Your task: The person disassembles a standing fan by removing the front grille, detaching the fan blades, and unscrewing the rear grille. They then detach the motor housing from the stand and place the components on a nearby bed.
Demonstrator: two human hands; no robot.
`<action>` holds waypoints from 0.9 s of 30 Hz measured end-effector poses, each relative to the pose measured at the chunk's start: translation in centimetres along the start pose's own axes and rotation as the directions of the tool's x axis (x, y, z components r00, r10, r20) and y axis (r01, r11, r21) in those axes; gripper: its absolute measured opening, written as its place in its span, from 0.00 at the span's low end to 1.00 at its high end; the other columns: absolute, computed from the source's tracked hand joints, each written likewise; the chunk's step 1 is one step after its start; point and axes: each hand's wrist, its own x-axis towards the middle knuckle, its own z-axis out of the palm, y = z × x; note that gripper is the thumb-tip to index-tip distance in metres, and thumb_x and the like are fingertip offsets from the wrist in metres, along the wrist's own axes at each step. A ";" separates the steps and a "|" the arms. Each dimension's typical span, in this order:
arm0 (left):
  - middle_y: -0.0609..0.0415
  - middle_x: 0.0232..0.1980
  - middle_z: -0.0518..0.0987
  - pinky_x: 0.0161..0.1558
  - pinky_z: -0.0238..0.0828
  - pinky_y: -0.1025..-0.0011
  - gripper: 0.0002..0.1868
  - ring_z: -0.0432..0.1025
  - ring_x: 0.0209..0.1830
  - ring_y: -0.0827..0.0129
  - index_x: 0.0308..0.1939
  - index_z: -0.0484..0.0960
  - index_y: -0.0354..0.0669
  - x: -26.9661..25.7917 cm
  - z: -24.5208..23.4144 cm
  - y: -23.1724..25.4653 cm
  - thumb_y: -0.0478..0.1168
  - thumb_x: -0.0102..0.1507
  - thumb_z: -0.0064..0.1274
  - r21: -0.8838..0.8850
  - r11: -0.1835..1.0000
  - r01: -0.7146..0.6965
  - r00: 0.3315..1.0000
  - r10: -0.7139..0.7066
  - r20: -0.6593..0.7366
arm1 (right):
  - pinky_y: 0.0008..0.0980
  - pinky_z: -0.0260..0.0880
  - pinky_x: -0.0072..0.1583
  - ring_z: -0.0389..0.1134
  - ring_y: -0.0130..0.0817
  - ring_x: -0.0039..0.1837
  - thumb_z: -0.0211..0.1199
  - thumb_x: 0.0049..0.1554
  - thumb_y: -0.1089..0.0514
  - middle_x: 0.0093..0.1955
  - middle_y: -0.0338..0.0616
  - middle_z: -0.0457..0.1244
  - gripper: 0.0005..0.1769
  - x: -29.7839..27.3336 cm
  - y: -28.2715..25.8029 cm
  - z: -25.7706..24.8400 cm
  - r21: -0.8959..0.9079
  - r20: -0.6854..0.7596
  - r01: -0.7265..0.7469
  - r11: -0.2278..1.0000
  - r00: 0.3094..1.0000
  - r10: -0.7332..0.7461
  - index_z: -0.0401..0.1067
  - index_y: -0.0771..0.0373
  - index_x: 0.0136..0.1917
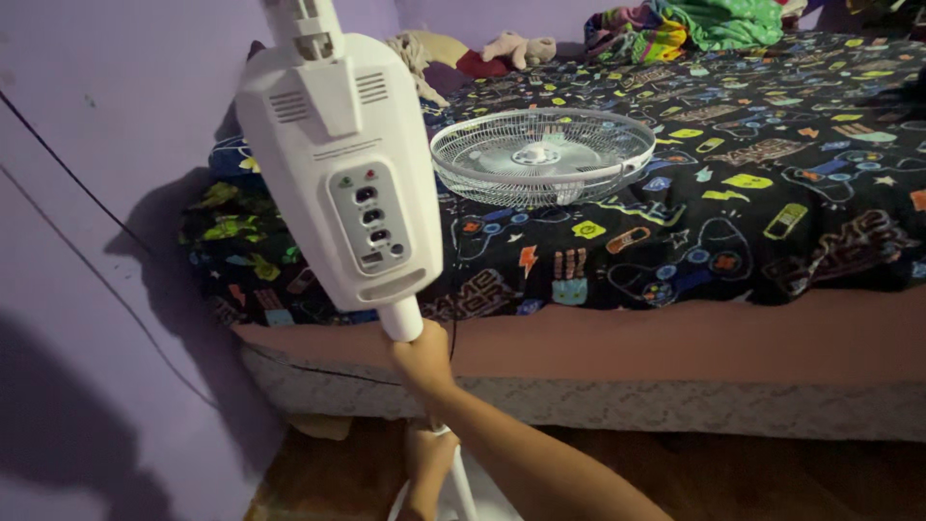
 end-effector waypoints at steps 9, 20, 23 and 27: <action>0.46 0.23 0.84 0.30 0.73 0.61 0.12 0.77 0.25 0.69 0.26 0.84 0.33 1.3 6.0 -0.6 0.40 0.47 0.65 -0.037 0.984 -0.173 0.964 0.177 0.200 | 0.41 0.71 0.43 0.74 0.39 0.39 0.59 0.46 0.65 0.34 0.55 0.70 0.08 1.6 0.8 -4.9 -0.067 -0.203 0.078 0.995 0.975 -0.090 0.75 0.71 0.40; 0.45 0.22 0.84 0.30 0.74 0.60 0.12 0.82 0.25 0.62 0.27 0.84 0.34 -1.1 12.6 2.7 0.42 0.48 0.62 -0.043 0.986 -0.161 0.957 0.167 0.236 | 0.38 0.68 0.42 0.72 0.33 0.38 0.65 0.52 0.58 0.33 0.48 0.69 0.11 2.7 -0.2 -11.2 -0.090 -0.220 0.049 0.995 0.973 -0.068 0.75 0.70 0.40; 0.44 0.23 0.84 0.32 0.75 0.59 0.12 0.81 0.25 0.59 0.26 0.84 0.33 -0.9 13.2 3.2 0.40 0.46 0.63 -0.016 0.992 -0.125 0.955 0.125 0.271 | 0.37 0.68 0.41 0.70 0.29 0.37 0.68 0.52 0.57 0.33 0.44 0.69 0.11 3.0 -0.4 -12.1 -0.053 -0.219 0.028 0.998 0.975 -0.039 0.76 0.69 0.41; 0.43 0.24 0.84 0.33 0.75 0.58 0.12 0.80 0.25 0.54 0.26 0.83 0.33 -1.1 12.8 3.9 0.37 0.43 0.64 0.009 0.996 -0.084 0.943 0.077 0.323 | 0.36 0.66 0.40 0.67 0.29 0.36 0.68 0.52 0.58 0.32 0.43 0.68 0.11 3.0 -0.1 -12.6 -0.057 -0.202 -0.066 0.996 0.978 0.054 0.74 0.69 0.40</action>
